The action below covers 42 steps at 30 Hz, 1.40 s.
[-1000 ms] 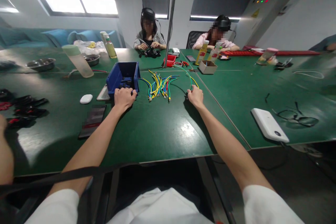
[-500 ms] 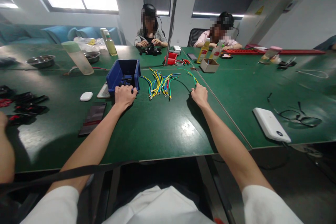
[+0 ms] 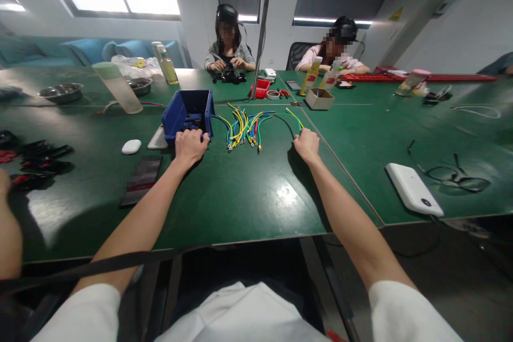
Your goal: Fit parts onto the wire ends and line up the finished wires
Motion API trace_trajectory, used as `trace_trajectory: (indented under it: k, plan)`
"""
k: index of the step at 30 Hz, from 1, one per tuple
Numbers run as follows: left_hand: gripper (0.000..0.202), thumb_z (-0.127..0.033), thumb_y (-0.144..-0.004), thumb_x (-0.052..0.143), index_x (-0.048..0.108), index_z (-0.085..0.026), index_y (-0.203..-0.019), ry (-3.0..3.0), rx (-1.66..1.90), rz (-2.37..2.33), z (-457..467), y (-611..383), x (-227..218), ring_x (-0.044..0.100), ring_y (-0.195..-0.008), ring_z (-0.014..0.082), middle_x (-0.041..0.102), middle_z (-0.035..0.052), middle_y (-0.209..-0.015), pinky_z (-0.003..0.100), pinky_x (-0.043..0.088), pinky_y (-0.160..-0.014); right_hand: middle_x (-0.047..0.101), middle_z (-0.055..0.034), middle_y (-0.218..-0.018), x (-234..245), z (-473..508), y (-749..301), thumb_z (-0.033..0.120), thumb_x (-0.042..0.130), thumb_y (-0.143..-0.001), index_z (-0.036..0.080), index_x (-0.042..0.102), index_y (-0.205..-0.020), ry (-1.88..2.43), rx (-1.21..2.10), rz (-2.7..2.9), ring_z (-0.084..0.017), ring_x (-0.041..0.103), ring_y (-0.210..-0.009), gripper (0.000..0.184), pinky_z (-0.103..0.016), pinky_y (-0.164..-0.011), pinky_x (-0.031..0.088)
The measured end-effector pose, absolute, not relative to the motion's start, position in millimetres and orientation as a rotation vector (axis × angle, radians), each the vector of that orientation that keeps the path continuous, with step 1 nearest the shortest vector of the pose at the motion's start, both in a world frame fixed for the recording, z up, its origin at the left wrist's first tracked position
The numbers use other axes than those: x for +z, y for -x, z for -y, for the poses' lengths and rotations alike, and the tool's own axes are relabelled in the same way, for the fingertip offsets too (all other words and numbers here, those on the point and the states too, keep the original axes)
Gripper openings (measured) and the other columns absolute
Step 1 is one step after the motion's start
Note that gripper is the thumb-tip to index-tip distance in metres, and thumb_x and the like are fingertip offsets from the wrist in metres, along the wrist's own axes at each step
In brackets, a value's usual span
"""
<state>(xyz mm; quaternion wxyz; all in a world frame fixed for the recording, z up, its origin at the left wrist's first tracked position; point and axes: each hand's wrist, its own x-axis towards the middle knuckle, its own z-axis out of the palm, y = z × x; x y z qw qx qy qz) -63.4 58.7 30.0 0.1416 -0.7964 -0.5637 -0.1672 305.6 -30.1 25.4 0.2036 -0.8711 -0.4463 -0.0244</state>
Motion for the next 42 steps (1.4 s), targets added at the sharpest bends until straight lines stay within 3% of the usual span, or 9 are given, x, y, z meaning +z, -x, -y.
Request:
trace_trajectory:
  k: [24,42]
  plan:
    - [0.052,-0.046,-0.094,0.026,0.064,-0.012,-0.104,2.292,-0.581,1.656,-62,64,25,0.058,-0.095,0.0353,0.067,0.0195,-0.095,0.046,0.035,-0.084,0.066,-0.0304,-0.104,21,30,-325,0.019,0.048,-0.090,0.000,0.067,-0.111,2.431,-0.094,1.145,-0.038,0.062,-0.109,0.034,-0.045,-0.093,0.046]
    - [0.050,-0.046,-0.094,0.028,0.066,-0.014,-0.094,2.300,-0.611,1.616,-66,66,20,0.058,-0.094,0.0343,0.068,0.0184,-0.093,0.047,0.037,-0.084,0.066,-0.0289,-0.103,21,28,-326,0.010,0.046,-0.085,0.000,0.069,-0.105,2.548,-0.102,1.086,-0.038,0.065,-0.104,0.032,-0.041,-0.087,0.049]
